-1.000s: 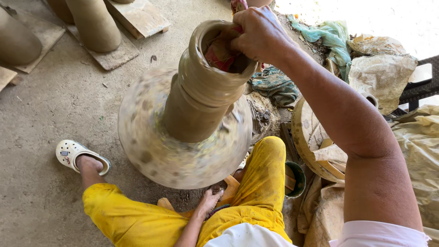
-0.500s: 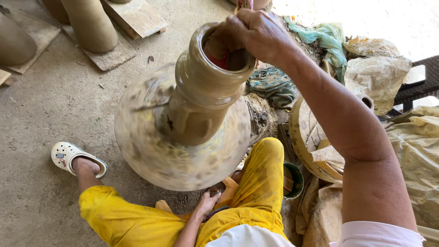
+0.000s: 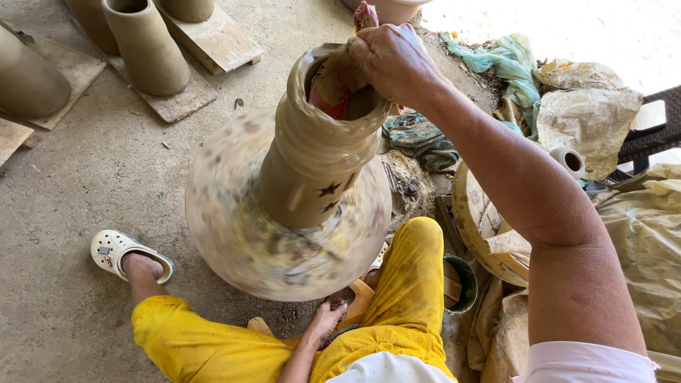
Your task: The person shapes a spinning clay cylinder on a pottery wheel using a damp cloth and their hands.
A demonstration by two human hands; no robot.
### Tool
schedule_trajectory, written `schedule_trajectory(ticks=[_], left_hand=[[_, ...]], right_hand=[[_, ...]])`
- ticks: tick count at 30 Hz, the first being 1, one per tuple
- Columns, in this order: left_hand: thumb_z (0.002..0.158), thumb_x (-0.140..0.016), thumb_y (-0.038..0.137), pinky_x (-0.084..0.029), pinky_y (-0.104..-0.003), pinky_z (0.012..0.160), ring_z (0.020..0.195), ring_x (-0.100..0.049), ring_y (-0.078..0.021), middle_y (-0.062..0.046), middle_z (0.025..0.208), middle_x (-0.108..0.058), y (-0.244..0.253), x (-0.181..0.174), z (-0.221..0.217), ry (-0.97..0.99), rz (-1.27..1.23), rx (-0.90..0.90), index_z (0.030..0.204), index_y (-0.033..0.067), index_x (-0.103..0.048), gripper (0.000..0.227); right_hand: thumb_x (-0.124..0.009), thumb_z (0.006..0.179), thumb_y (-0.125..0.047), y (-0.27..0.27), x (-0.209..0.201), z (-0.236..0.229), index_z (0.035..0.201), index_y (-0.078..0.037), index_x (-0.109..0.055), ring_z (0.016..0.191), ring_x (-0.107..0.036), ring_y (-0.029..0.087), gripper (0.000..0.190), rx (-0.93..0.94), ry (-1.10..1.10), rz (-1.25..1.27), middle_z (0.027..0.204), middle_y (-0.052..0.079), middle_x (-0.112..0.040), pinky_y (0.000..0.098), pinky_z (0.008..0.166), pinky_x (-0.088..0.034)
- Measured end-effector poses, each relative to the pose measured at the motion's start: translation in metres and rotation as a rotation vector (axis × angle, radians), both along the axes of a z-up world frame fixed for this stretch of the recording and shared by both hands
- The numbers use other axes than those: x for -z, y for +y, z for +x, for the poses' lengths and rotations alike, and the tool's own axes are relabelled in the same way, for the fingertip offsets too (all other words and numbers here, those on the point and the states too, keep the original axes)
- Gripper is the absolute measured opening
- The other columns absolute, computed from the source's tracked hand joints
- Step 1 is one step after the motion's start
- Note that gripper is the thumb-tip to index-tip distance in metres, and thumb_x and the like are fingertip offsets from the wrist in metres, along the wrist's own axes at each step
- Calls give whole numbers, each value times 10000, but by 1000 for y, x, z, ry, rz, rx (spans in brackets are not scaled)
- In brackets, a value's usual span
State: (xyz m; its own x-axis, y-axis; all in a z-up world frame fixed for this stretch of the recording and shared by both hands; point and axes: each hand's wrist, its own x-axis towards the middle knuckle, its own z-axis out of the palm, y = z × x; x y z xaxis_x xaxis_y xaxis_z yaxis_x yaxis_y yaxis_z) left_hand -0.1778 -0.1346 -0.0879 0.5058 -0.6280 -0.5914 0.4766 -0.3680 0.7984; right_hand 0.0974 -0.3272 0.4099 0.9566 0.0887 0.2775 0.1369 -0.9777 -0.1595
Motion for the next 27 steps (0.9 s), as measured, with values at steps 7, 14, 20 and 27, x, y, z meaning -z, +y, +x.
schedule_trajectory(ticks=[7, 14, 20, 27], left_hand=[[959, -733, 293, -537, -264, 731, 822, -648, -117, -47, 997, -720, 1, -2, -1, 2, -6, 19, 1206, 33, -665, 366], [960, -734, 275, -542, -258, 752, 843, -647, -110, -43, 1024, -718, 5, 3, -7, 20, -52, 56, 1231, 42, -654, 365], [967, -720, 271, -549, -257, 745, 832, -634, -112, -55, 1042, -704, 29, -45, 25, 131, -221, 235, 1252, 57, -645, 364], [995, -616, 265, -582, -384, 820, 870, -715, -207, -12, 1112, -744, 151, -121, 208, -368, 168, -319, 1262, 261, -663, 271]], right_hand=[[-519, 1069, -240, 5, -3, -1, 831, 37, -651, 551, -594, 346, 388, -17, -32, 17, 641, 219, -580, 487, 620, -510], [-507, 1087, -215, 5, -1, -3, 819, 34, -664, 510, -585, 275, 398, -16, -29, 2, 599, 181, -574, 443, 593, -523], [-511, 1080, -204, 5, 2, -2, 828, 6, -686, 496, -588, 238, 372, 4, -17, 7, 591, 143, -593, 411, 572, -533], [-544, 1070, -222, 1, 7, -1, 820, 14, -683, 554, -624, 248, 370, -22, -40, 24, 653, 147, -638, 425, 577, -519]])
